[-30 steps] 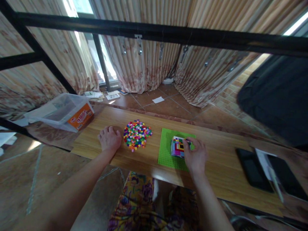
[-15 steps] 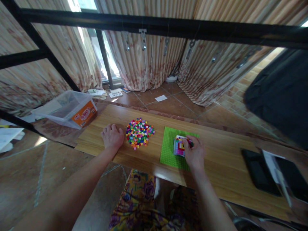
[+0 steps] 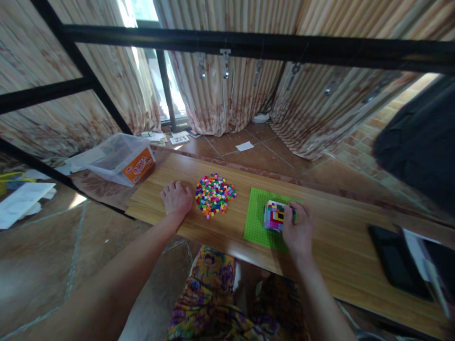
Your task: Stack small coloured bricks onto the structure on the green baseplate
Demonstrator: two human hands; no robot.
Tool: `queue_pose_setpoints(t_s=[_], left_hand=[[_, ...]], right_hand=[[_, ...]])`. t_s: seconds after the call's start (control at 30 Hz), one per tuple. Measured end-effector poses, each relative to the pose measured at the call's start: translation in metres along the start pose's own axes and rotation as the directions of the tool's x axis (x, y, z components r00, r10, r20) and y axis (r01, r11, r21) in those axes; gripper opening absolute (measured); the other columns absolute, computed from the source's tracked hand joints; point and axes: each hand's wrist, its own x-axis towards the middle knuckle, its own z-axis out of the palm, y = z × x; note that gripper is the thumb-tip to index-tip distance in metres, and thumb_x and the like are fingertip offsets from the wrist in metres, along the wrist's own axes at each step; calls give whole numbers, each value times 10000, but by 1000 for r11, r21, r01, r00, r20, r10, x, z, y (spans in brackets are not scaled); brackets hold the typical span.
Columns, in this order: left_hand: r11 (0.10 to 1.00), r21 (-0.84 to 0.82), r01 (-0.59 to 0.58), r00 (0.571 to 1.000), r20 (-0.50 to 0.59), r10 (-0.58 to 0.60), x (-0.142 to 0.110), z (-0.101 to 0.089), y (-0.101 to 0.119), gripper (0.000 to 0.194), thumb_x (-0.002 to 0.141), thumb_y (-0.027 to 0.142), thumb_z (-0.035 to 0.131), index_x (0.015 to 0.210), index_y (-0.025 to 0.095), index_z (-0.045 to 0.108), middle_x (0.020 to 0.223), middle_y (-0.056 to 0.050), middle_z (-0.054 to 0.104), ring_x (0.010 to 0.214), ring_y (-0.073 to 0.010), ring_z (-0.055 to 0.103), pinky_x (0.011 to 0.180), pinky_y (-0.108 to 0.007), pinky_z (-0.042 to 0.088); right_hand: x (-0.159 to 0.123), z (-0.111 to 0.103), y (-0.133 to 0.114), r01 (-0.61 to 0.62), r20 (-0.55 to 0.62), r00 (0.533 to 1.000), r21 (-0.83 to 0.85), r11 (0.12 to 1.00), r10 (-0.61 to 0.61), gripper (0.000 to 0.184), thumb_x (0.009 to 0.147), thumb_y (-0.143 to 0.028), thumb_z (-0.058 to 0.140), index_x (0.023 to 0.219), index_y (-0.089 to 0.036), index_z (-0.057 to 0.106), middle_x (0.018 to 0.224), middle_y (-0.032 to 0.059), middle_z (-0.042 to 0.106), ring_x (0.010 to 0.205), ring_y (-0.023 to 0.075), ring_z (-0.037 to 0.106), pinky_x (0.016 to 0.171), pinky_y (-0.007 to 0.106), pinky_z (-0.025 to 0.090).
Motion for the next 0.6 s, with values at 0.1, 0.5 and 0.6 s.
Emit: queue_pose_setpoints(t_s=[0.1,0.5,0.6], left_hand=[[1000,-14,0,1000,9,0,-1,-1,0,443,923,327,386,1260,112,576,1344,-200,551,1238,-347,477,1019,-489,359],[998,-16,-68,998,-10,67,-4,-3,-2,391,952,339,389,1166,78,588,1274,-214,577,1172,-333,500,959,-470,367],[999,-11,-51,999,-21,50,-4,-2,-2,373,942,328,401,1153,88,594,1262,-202,587,1172,-335,503,967,-472,368]], right_hand=[[-5,-11,-20,69,-65,996,23,997,-67,401,937,-438,454,1089,-152,690,1123,161,650,1096,284,572,1003,490,421],[-64,60,-99,155,394,897,148,977,-202,212,921,-331,489,939,-218,667,895,62,677,870,223,583,806,362,448],[-64,74,-101,143,405,898,103,984,-172,217,909,-349,514,900,-191,663,881,74,663,856,223,573,798,358,424]])
